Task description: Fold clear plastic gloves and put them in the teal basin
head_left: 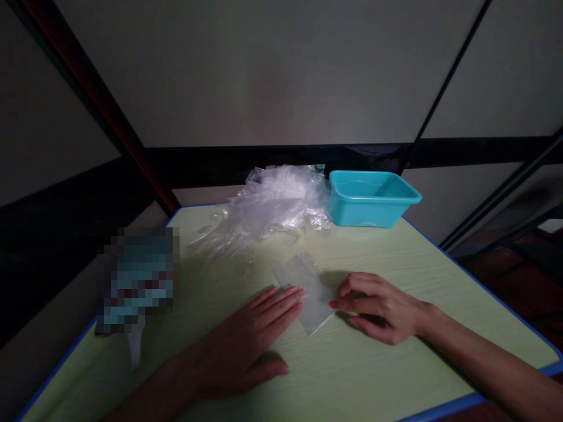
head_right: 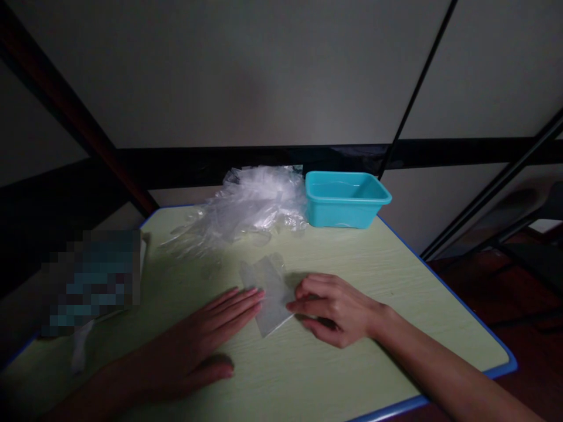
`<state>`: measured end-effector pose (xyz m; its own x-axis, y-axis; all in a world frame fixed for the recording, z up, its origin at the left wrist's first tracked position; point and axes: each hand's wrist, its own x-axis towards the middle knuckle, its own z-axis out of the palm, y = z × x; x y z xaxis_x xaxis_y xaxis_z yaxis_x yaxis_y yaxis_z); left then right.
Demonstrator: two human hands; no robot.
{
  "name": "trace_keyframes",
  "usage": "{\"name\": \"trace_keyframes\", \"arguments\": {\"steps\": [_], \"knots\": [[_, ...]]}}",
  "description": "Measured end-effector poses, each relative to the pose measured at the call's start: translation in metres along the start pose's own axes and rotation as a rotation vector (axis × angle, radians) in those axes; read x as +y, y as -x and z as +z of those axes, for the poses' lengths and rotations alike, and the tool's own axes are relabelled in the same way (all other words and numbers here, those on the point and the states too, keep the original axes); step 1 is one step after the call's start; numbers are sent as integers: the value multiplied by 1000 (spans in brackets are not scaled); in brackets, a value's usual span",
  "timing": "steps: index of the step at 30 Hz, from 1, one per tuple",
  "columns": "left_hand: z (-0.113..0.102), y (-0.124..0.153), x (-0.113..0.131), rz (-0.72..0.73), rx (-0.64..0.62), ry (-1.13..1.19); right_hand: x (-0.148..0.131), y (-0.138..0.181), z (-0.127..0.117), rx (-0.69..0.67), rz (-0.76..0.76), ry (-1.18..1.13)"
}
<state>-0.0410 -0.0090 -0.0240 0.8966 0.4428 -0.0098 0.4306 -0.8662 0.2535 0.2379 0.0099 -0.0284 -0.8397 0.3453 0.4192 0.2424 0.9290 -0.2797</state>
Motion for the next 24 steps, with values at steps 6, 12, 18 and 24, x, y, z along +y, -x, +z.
{"name": "trace_keyframes", "arguments": {"steps": [6, 12, 18, 24], "knots": [[-2, -3, 2, 7, -24, 23, -14, -10, 5, -125, -123, -86], [-3, -4, 2, 14, -37, 23, -12, -9, 9, -164, -99, -89], [-2, -3, 3, 2, -41, 29, -12, -9, 9, -159, -109, -94], [-2, -4, 2, -4, -44, 45, -11, -8, 9, -168, -99, -90]]}}
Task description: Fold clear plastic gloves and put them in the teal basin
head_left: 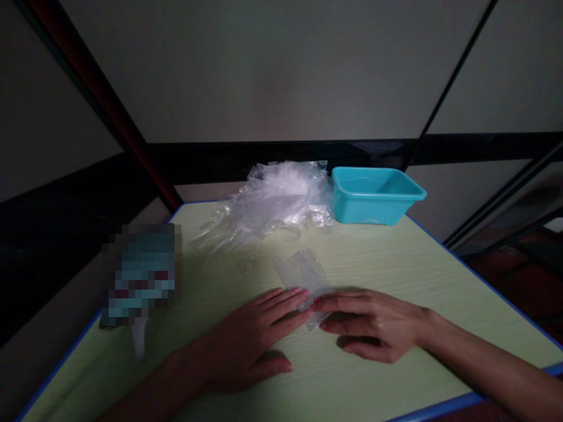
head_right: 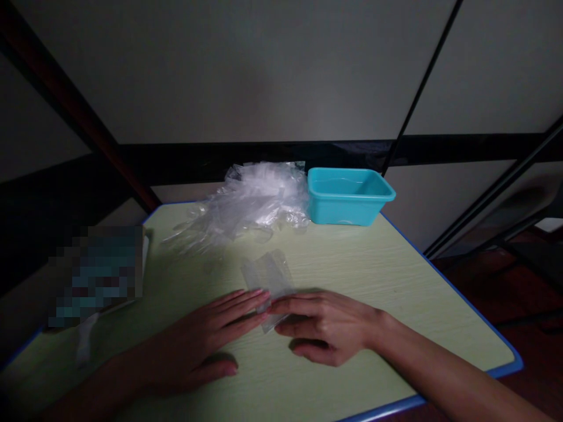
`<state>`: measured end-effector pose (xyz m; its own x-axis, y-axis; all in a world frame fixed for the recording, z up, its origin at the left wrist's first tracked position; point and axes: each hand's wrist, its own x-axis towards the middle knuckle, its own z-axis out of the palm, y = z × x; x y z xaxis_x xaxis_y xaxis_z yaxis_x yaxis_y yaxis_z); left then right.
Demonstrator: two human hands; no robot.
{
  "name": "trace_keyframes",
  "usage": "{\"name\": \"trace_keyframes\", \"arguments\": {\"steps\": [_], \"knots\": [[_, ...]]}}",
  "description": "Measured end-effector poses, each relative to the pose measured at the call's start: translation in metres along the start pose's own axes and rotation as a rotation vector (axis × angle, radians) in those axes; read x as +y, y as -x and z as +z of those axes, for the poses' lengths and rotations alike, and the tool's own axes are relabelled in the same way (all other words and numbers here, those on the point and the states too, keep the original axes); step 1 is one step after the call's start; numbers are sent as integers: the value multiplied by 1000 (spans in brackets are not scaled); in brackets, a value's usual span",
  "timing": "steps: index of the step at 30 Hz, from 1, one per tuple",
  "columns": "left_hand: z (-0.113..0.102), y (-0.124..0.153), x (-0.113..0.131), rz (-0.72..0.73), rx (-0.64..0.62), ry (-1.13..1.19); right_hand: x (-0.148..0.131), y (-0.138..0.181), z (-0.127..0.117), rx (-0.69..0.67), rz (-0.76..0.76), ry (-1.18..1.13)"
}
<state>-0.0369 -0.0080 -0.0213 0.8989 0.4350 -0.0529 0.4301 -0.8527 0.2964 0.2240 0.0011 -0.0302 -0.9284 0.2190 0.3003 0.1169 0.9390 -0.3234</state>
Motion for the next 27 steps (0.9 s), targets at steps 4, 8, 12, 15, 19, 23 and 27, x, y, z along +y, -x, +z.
{"name": "trace_keyframes", "arguments": {"steps": [4, 8, 12, 15, 19, 23, 27], "knots": [[0, 0, 0, -1, -6, 14, 0, -1, 0, -7, 3, 2], [1, 1, 1, 6, -6, 8, -1, -3, -1, -27, 8, 17], [1, 1, 1, 0, 5, 1, -1, -5, -2, -60, 7, 31], [1, 0, 0, -1, 16, 5, -1, -6, -3, -72, -1, 19], [1, 1, 0, -2, 10, 12, -1, -7, -3, -61, -10, 13], [1, 1, 0, -7, 14, 28, -1, -8, -3, -58, -12, -9], [2, 1, -1, -7, 23, 37, -1, -9, -4, -53, 0, -41]]}}
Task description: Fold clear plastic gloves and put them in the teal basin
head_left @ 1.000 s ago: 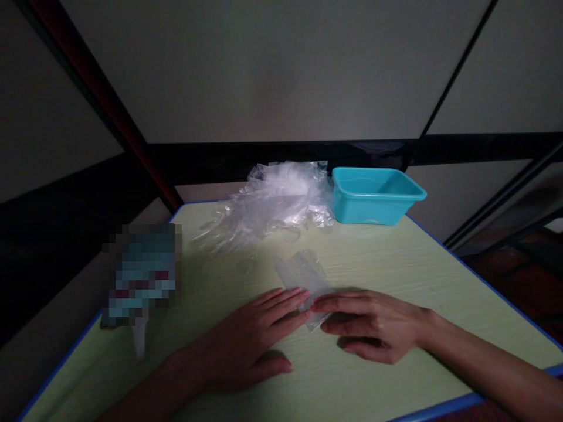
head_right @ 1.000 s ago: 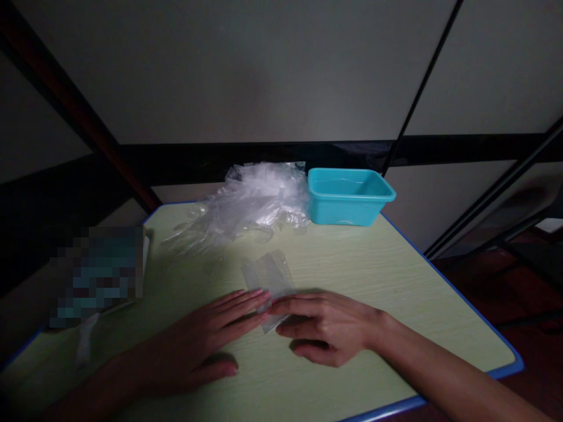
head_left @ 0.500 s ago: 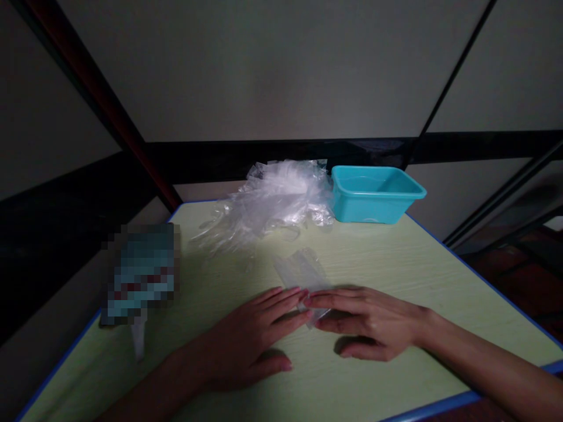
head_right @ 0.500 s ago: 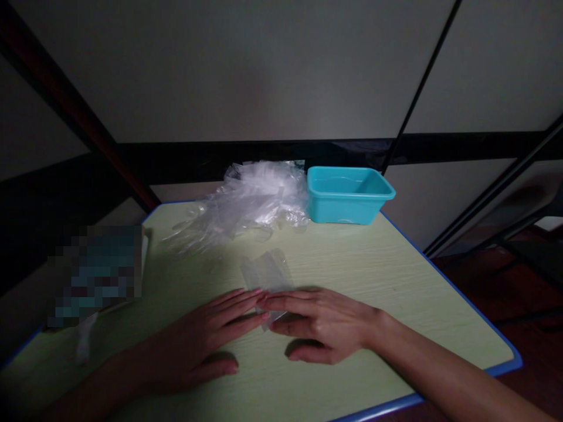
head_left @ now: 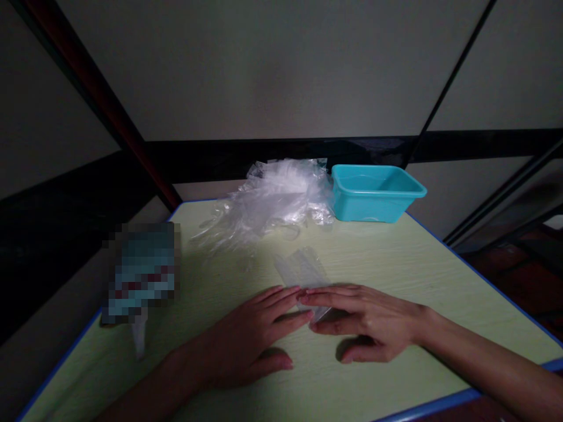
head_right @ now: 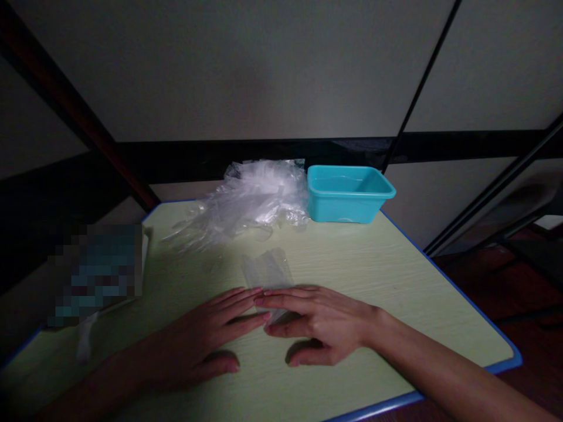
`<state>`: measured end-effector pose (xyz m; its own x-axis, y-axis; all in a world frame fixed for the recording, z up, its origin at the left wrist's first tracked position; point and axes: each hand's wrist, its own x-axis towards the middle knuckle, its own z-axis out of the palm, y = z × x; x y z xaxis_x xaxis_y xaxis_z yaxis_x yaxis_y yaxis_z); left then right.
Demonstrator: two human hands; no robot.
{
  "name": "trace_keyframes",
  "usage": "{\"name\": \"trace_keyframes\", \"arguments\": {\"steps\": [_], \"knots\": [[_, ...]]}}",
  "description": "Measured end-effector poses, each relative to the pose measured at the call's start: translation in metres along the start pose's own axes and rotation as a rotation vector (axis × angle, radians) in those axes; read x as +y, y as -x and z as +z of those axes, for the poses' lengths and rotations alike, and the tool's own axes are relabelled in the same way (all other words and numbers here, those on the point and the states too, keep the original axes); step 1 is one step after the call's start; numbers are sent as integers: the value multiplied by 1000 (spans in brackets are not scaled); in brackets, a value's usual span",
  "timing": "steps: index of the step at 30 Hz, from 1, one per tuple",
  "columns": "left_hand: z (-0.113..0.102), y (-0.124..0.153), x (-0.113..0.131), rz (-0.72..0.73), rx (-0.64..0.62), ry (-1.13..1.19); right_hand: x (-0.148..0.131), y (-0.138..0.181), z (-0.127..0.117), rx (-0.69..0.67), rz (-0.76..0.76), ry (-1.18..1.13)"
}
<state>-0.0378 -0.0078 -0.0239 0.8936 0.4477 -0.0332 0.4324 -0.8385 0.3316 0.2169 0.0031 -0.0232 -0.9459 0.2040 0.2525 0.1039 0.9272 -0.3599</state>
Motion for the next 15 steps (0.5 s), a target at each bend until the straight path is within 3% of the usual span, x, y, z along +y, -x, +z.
{"name": "trace_keyframes", "arguments": {"steps": [7, 15], "knots": [[0, -1, 1, 21, 20, 2, -1, 0, 0, -12, -17, 37], [-1, 0, 2, 30, -2, -36, 6, 15, -7, 98, 41, 98]]}}
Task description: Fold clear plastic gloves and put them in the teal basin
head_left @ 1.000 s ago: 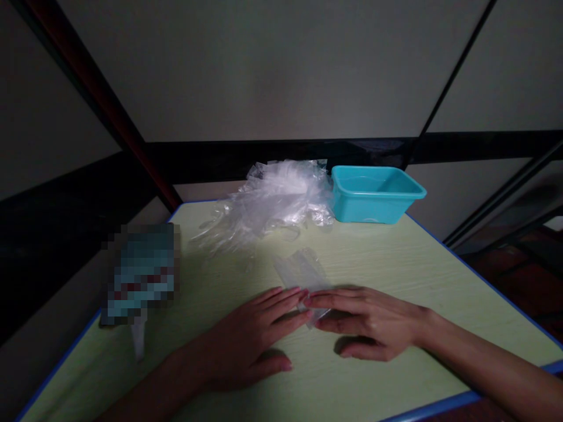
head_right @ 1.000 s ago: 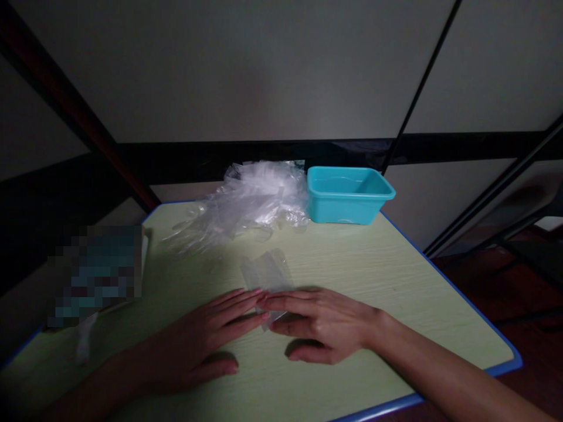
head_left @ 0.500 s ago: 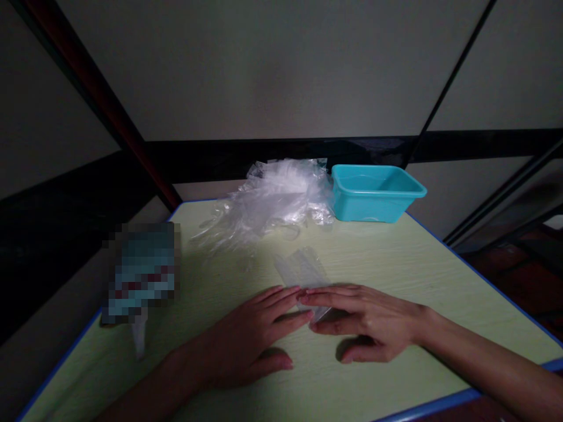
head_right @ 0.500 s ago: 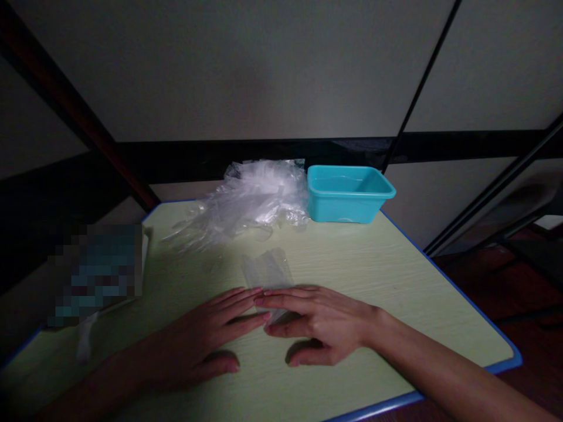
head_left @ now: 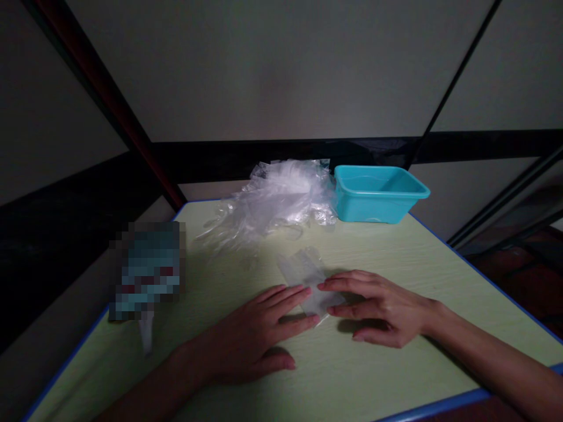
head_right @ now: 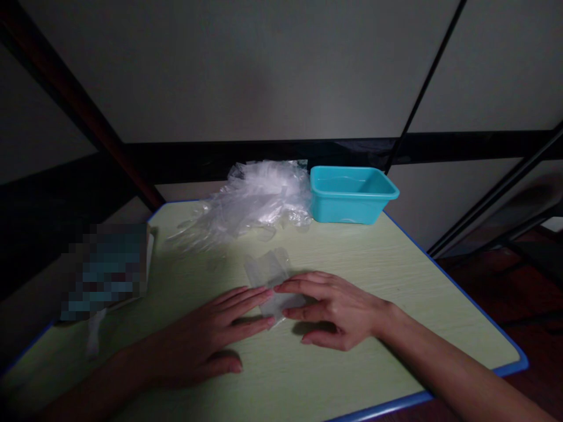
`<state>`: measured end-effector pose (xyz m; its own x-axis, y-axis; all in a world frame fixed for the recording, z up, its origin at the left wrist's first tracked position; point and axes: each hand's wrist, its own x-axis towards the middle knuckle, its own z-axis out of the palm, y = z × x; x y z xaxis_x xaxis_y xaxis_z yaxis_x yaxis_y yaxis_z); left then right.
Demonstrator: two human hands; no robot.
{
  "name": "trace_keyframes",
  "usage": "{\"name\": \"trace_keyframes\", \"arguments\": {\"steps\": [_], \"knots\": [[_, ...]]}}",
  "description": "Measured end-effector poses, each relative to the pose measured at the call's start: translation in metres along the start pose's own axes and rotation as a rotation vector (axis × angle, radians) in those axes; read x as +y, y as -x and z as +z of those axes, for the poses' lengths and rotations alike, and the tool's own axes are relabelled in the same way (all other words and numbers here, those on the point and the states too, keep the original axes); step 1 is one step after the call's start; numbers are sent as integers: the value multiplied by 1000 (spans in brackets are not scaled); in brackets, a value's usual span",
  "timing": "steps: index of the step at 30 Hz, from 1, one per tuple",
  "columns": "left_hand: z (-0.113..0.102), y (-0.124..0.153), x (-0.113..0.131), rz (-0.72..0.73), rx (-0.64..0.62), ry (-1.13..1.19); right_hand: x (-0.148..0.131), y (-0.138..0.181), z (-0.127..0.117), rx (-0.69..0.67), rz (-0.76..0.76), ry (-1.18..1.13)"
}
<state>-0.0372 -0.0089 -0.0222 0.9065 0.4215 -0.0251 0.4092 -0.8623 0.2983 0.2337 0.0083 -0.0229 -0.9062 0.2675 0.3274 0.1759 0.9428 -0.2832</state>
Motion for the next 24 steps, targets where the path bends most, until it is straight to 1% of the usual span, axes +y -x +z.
{"name": "trace_keyframes", "arguments": {"steps": [5, 9, 17, 24], "knots": [[0, 0, 0, 9, 28, -1, 7, 9, -5, -10, 69, -8], [0, 0, 0, 20, 34, 7, 9, 12, -7, 7, 117, -36], [1, -2, 0, 31, 18, -68, 9, 10, -7, 18, 142, -72], [-1, -1, 1, 21, -10, -80, 10, 10, -6, 69, 129, -121]]}}
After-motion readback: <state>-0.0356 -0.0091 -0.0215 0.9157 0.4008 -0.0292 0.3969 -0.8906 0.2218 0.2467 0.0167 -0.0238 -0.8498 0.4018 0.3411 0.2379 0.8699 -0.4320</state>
